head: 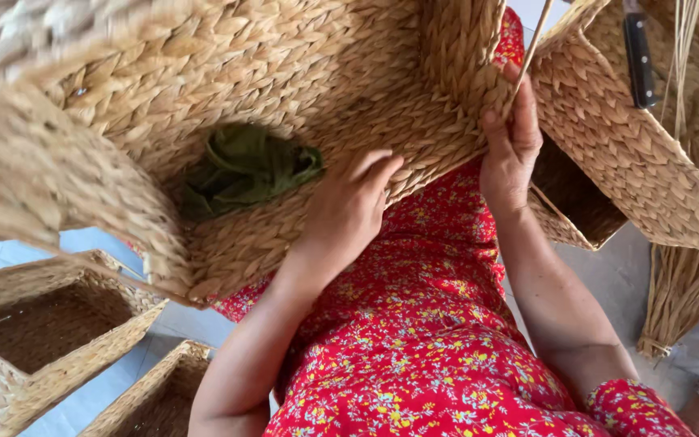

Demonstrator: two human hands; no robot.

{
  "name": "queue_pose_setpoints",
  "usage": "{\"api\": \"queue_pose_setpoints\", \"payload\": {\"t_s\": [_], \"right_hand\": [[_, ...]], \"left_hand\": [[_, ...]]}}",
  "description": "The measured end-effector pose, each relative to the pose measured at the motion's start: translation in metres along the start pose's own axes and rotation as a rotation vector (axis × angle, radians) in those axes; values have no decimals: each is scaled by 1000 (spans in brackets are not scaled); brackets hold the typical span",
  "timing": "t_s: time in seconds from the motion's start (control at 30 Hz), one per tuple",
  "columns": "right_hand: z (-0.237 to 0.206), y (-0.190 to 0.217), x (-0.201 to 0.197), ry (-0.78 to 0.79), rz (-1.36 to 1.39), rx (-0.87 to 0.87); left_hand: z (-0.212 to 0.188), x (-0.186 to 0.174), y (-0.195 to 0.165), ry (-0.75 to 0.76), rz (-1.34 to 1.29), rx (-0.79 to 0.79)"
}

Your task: The person sits on the floor and wipes woven water-hyacinth storage baskets with a green cloth, first cleaning the outer sides and then reaching inside to wipe the interior surfaces, working through the baskets one at a time.

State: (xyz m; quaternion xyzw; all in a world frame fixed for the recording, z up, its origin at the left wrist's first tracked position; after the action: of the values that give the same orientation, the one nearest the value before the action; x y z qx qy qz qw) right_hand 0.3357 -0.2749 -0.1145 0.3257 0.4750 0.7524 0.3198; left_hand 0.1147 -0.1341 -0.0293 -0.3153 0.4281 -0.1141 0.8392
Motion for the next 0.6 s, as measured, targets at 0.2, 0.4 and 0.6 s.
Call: {"api": "queue_pose_setpoints", "payload": {"t_s": [0.2, 0.4, 0.6], "right_hand": [[-10, -4, 2, -34, -4, -21], [-13, -3, 2, -52, -49, -9], [-13, -6, 4, -70, -86, -42]], "left_hand": [[29, 44, 37, 245, 102, -136], [26, 44, 38, 190, 150, -55], [27, 40, 37, 168, 131, -74]]}}
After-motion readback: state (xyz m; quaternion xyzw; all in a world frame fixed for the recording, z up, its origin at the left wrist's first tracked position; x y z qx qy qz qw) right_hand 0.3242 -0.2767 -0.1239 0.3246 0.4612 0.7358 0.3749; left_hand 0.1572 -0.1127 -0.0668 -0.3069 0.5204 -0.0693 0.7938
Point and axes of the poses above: each hand's wrist, its own z-axis towards the middle knuckle, its own x-axis out of the palm, y = z × x, the point moved 1 cm from there along z, towards the middle knuckle, and after that the axes turned 8 degrees about -y, right-handed, at the moved point
